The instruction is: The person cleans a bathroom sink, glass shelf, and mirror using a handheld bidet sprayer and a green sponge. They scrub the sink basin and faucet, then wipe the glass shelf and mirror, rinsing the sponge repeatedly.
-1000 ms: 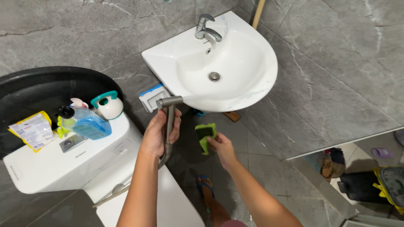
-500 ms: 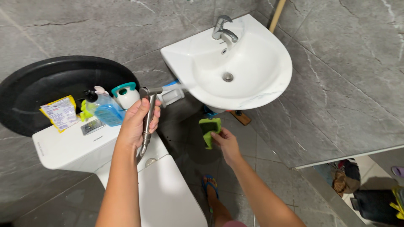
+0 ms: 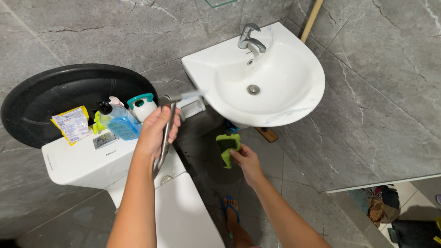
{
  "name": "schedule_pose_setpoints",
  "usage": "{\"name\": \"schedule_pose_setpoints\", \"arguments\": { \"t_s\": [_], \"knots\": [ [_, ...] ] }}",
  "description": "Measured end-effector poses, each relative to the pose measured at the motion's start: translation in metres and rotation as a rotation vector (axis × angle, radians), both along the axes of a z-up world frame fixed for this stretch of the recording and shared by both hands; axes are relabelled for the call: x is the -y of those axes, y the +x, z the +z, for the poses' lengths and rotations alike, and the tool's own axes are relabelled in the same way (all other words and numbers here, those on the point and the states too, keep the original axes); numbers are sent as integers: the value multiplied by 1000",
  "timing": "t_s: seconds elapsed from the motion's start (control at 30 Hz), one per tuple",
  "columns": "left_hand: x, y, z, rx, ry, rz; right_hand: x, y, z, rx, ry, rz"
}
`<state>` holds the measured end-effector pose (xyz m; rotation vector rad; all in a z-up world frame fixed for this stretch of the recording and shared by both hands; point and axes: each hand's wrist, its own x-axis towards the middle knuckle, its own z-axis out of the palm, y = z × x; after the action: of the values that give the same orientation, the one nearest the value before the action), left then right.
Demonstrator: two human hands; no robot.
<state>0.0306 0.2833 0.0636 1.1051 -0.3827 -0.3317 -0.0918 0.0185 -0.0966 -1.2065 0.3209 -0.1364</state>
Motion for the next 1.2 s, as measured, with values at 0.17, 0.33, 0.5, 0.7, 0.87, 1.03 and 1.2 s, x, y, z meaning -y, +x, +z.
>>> {"name": "schedule_pose_setpoints", "arguments": {
  "t_s": [0.17,0.33,0.5,0.7,0.87,1.03,1.2],
  "knots": [
    [4,-11,-3,-28,41,-34,2,1,23,-32,-115,-67],
    [0,-10,-7,-38,-45,-9,37,61,74,210,-1238,-246],
    [-2,-8,-18,-103,-60,25,46,136,50,466,-1587,5],
    [3,3,-30,-162,-75,61,32,262,66,117,-1161,107],
    [2,7,-42,-203,-94,42,48,181,59,242,-1572,254],
    [5,16,-44,-245,-89,52,33,226,74,331,-1524,189],
    [6,24,-36,-250,-49,50,41,180,67,119,-1591,228]
  ]
}}
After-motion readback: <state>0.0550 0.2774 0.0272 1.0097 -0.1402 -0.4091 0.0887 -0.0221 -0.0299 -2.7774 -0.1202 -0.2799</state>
